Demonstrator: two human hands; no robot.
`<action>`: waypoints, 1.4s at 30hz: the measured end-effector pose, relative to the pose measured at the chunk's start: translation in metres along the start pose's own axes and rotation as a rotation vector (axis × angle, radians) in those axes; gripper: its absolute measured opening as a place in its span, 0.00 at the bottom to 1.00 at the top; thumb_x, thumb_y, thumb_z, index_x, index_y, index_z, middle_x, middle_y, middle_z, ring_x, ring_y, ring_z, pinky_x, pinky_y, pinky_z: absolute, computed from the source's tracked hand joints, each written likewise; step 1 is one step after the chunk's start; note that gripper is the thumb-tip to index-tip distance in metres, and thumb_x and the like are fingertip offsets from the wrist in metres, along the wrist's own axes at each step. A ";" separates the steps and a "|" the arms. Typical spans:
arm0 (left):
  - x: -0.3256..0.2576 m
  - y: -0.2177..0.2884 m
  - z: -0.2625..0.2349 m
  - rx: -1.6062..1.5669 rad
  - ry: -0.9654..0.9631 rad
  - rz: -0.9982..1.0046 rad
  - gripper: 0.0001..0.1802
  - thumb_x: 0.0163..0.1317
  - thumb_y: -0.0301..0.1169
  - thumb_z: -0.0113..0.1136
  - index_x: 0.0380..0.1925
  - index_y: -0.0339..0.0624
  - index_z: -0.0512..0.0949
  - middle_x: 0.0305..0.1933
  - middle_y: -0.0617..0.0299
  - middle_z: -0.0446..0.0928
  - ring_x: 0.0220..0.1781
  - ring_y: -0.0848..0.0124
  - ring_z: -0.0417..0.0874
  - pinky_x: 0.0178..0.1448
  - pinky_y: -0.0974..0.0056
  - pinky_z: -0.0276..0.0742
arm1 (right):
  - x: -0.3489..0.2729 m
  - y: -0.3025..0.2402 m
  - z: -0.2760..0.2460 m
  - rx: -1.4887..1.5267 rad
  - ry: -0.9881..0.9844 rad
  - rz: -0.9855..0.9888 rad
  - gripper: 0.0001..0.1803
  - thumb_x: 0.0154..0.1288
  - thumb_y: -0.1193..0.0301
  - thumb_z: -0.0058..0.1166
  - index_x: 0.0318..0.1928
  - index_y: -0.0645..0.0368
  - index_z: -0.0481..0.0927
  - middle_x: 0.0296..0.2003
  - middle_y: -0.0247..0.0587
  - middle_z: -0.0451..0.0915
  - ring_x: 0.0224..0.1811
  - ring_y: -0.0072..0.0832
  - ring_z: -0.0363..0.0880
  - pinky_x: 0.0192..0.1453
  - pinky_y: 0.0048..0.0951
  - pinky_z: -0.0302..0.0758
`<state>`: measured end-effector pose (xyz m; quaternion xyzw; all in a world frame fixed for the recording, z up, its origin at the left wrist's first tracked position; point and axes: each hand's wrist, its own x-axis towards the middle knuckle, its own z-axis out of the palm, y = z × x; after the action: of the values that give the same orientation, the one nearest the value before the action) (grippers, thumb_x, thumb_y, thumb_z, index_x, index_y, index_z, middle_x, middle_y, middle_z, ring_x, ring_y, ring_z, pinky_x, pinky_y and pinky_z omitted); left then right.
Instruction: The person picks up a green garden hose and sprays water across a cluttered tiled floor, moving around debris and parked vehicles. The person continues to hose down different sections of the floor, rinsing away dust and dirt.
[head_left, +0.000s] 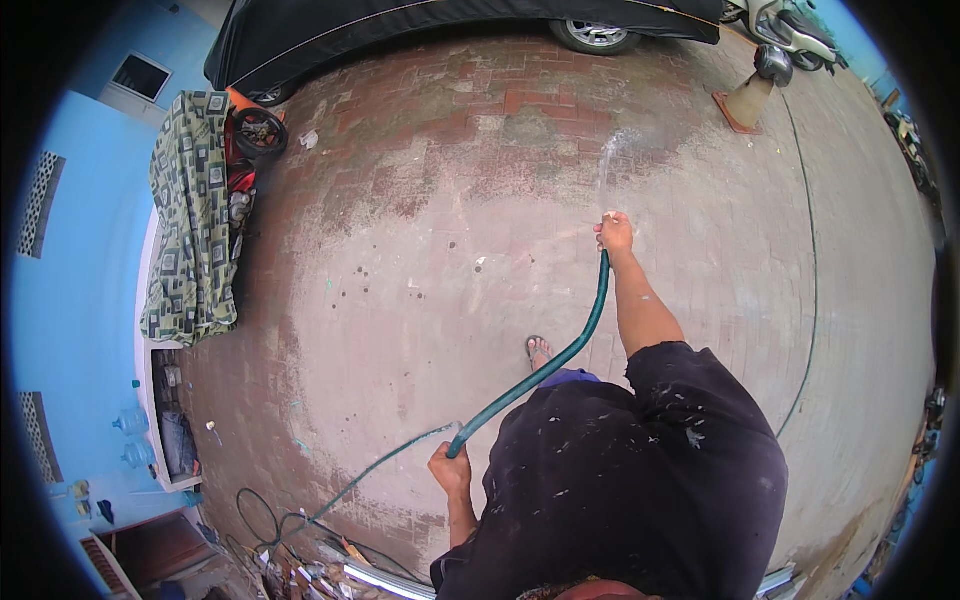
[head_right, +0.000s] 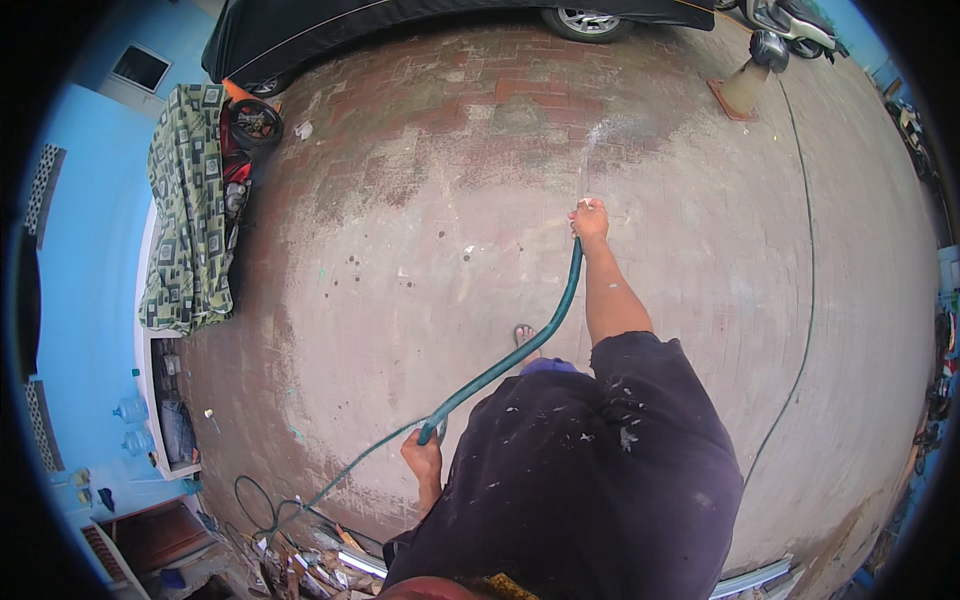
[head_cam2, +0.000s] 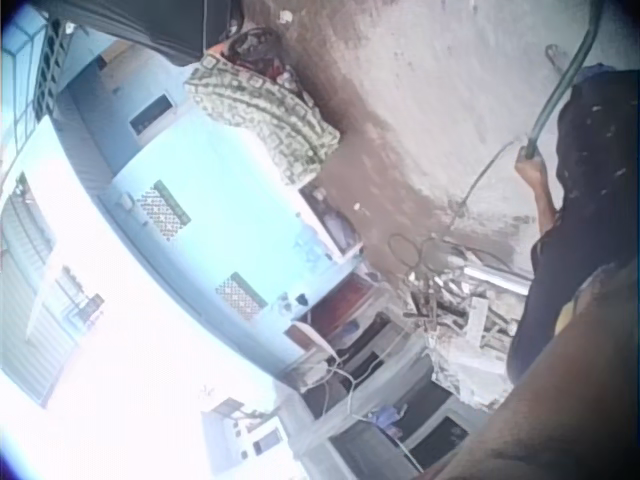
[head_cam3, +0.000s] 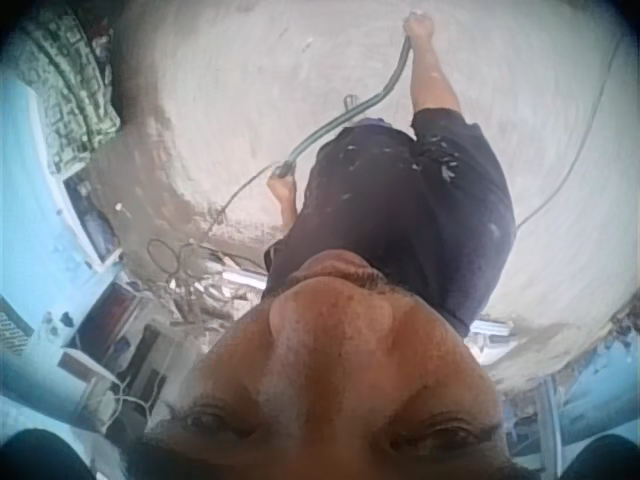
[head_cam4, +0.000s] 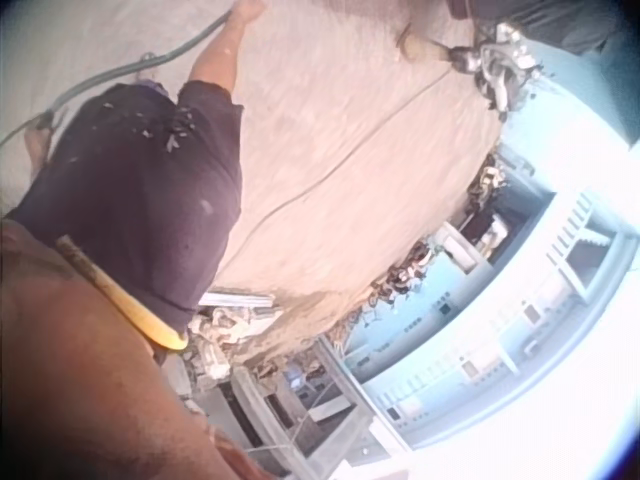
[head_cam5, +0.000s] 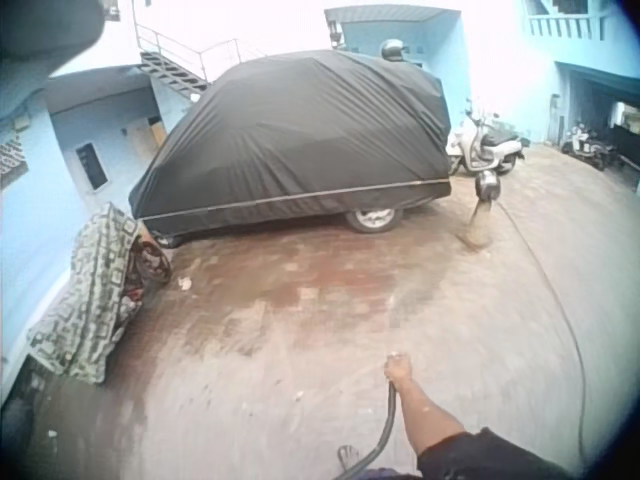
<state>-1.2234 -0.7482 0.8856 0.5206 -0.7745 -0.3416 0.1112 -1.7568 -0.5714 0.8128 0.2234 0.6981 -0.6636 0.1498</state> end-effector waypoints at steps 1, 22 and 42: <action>-0.011 -0.004 -0.003 0.001 0.023 -0.019 0.19 0.57 0.32 0.68 0.15 0.34 0.72 0.11 0.53 0.63 0.17 0.70 0.60 0.24 0.55 0.60 | -0.005 -0.001 0.015 -0.013 -0.055 0.009 0.11 0.75 0.66 0.48 0.52 0.53 0.67 0.26 0.40 0.78 0.17 0.22 0.69 0.16 0.27 0.67; -0.374 -0.035 0.061 -0.130 0.618 -0.589 0.24 0.63 0.35 0.68 0.12 0.35 0.72 0.10 0.56 0.65 0.16 0.73 0.60 0.22 0.58 0.59 | -0.273 0.082 0.145 -0.588 -0.937 -0.133 0.11 0.75 0.64 0.48 0.52 0.53 0.69 0.28 0.39 0.79 0.18 0.21 0.70 0.16 0.27 0.67; -0.279 0.015 0.069 0.020 0.314 -0.346 0.24 0.63 0.41 0.65 0.14 0.35 0.75 0.14 0.42 0.71 0.18 0.45 0.73 0.27 0.49 0.67 | -0.103 -0.025 -0.016 -0.099 -0.629 0.026 0.16 0.73 0.69 0.47 0.58 0.51 0.63 0.37 0.47 0.84 0.21 0.23 0.74 0.18 0.23 0.70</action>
<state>-1.1502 -0.4700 0.8951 0.6934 -0.6503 -0.2626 0.1652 -1.6802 -0.5673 0.8873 0.0087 0.6459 -0.6635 0.3775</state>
